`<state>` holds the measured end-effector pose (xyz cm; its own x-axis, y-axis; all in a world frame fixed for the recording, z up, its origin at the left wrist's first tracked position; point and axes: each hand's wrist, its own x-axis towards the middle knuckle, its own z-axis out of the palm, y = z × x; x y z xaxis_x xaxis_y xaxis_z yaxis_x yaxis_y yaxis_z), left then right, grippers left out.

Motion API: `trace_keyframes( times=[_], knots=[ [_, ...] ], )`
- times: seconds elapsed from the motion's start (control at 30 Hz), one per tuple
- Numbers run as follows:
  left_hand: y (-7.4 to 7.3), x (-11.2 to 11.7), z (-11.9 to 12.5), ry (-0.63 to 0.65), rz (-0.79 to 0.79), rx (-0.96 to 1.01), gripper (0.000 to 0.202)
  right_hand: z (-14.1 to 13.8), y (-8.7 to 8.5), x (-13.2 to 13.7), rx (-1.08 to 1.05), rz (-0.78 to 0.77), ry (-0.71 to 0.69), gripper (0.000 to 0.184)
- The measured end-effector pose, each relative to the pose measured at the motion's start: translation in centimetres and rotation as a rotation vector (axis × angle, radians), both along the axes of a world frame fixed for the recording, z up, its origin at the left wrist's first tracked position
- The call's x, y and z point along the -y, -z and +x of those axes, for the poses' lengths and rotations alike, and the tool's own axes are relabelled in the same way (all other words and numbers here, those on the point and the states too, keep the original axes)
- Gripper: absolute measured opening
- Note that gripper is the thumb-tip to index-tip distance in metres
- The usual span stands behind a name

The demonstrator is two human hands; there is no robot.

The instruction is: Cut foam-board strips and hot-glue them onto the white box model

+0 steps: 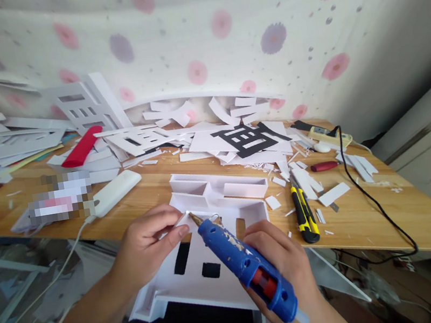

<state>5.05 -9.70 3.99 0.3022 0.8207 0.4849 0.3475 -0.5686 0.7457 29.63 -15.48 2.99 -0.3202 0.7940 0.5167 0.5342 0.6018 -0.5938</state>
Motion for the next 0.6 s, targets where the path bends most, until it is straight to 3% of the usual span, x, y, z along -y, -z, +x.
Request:
trace_keyframes(
  times=[0.6],
  knots=[
    [-0.59, 0.07, -0.55, -0.049, 0.048, 0.012, 0.020, 0.57, 0.62, 0.05, -0.039, -0.004, 0.068, 0.008]
  ],
)
